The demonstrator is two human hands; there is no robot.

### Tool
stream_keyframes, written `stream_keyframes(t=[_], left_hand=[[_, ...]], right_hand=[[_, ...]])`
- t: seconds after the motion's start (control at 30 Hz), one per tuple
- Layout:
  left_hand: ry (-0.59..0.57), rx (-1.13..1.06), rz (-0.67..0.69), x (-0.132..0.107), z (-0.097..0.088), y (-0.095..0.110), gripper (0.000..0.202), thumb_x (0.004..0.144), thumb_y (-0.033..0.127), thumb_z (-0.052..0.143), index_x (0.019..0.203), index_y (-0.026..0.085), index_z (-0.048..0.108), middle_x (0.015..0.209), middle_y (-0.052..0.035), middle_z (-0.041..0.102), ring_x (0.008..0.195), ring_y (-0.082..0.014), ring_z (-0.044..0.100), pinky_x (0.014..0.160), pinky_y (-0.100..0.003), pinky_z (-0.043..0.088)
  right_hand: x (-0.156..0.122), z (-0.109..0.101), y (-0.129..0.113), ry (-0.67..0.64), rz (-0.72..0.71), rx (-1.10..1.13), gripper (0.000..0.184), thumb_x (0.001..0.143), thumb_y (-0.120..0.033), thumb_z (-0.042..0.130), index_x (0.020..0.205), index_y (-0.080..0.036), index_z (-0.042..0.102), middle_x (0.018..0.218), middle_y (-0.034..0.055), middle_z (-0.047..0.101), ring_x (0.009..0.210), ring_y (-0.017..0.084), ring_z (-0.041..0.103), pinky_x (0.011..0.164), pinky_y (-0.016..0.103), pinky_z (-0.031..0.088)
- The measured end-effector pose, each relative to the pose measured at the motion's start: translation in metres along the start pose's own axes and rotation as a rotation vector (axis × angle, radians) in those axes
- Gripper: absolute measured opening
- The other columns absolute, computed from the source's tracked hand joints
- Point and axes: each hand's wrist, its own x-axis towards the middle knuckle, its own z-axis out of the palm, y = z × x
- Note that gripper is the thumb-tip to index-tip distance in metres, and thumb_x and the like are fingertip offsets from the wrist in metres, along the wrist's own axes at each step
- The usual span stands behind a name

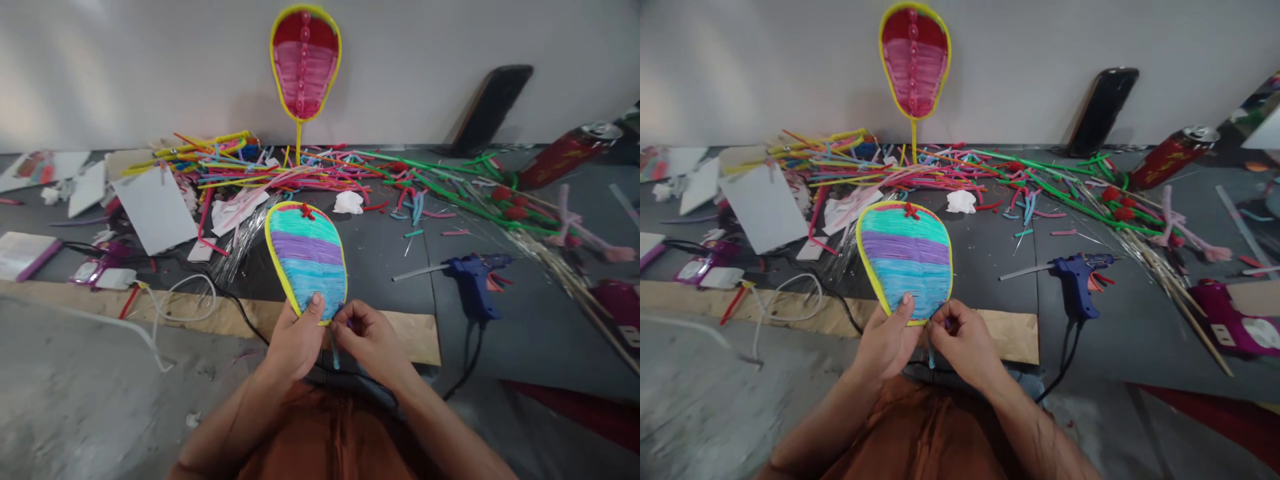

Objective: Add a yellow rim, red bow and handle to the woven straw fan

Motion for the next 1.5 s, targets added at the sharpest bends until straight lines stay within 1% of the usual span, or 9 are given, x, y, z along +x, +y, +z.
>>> stream_keyframes(t=[0.17,0.33,0.6,0.77,0.93,1.13,1.27,1.4,1.5], left_hand=[[0.008,-0.025,-0.016,0.003,0.000,-0.002,0.045,0.067,0.035,0.080,0.107,0.021,0.064,0.092,-0.0056,0.073,0.098,-0.0280,0.067,0.093,-0.046,0.049],[0.043,-0.084,-0.042,0.010,-0.002,0.001,0.041,0.070,0.032,0.079,0.106,0.019,0.064,0.093,-0.0055,0.073,0.091,-0.0263,0.069,0.090,-0.045,0.052],[0.084,-0.147,-0.039,0.016,-0.002,0.006,0.046,0.070,0.029,0.079,0.112,0.016,0.062,0.096,-0.0078,0.073,0.089,-0.0256,0.070,0.088,-0.046,0.053],[0.093,-0.160,-0.065,0.019,-0.005,0.006,0.044,0.069,0.028,0.081,0.107,0.015,0.064,0.094,-0.0080,0.074,0.087,-0.0264,0.070,0.088,-0.046,0.053],[0.092,-0.145,-0.065,0.020,-0.004,0.006,0.047,0.065,0.028,0.083,0.107,0.016,0.064,0.095,-0.0077,0.074,0.093,-0.0280,0.069,0.088,-0.046,0.053],[0.076,-0.127,-0.058,0.020,-0.004,0.003,0.045,0.067,0.029,0.082,0.106,0.017,0.064,0.098,-0.0078,0.074,0.097,-0.0287,0.068,0.089,-0.044,0.053],[0.083,-0.125,-0.050,0.020,-0.004,0.003,0.046,0.069,0.030,0.080,0.109,0.017,0.063,0.098,-0.0077,0.074,0.095,-0.0278,0.069,0.090,-0.045,0.053],[0.079,-0.139,-0.069,0.023,-0.004,0.005,0.046,0.070,0.030,0.080,0.111,0.018,0.062,0.099,-0.0077,0.074,0.095,-0.0278,0.069,0.090,-0.046,0.052],[0.088,-0.148,-0.077,0.026,-0.006,0.007,0.046,0.069,0.030,0.081,0.109,0.018,0.063,0.099,-0.0075,0.074,0.096,-0.0281,0.069,0.090,-0.047,0.052]], right_hand=[[-0.003,0.005,0.005,0.081,-0.060,-0.072,0.011,0.074,-0.024,0.060,0.067,-0.020,0.051,0.059,-0.0053,0.049,0.053,0.009,0.044,0.049,0.020,0.037],[-0.006,0.007,0.004,0.140,-0.168,-0.188,0.012,0.082,-0.027,0.056,0.073,-0.019,0.058,0.063,-0.0021,0.056,0.053,0.010,0.048,0.049,0.020,0.039],[-0.010,0.001,0.008,0.115,-0.398,-0.319,0.016,0.092,-0.024,0.048,0.095,-0.020,0.063,0.087,0.0048,0.066,0.080,0.016,0.061,0.071,0.027,0.049],[-0.012,-0.011,0.011,0.216,-0.575,-0.446,0.023,0.091,-0.017,0.048,0.110,-0.022,0.060,0.095,0.0061,0.061,0.088,0.018,0.060,0.076,0.030,0.050],[-0.010,-0.015,0.010,0.148,-0.754,-0.691,0.036,0.088,-0.012,0.051,0.123,-0.020,0.057,0.094,0.0077,0.058,0.086,0.019,0.055,0.074,0.034,0.050],[-0.007,-0.012,0.005,0.106,-0.862,-0.874,0.034,0.086,-0.015,0.055,0.119,-0.014,0.060,0.090,0.0097,0.061,0.079,0.021,0.052,0.070,0.036,0.049],[-0.009,-0.013,0.004,0.105,-0.895,-0.868,0.033,0.084,-0.014,0.057,0.117,-0.015,0.061,0.092,0.0101,0.063,0.082,0.021,0.053,0.071,0.037,0.050],[-0.014,-0.017,0.004,0.110,-0.958,-0.745,0.034,0.081,-0.010,0.057,0.114,-0.019,0.061,0.089,0.0080,0.062,0.079,0.020,0.055,0.069,0.035,0.052],[-0.016,-0.020,0.004,0.192,-0.877,-0.618,0.030,0.083,-0.010,0.055,0.110,-0.022,0.062,0.089,0.0070,0.062,0.079,0.019,0.058,0.068,0.034,0.052]])
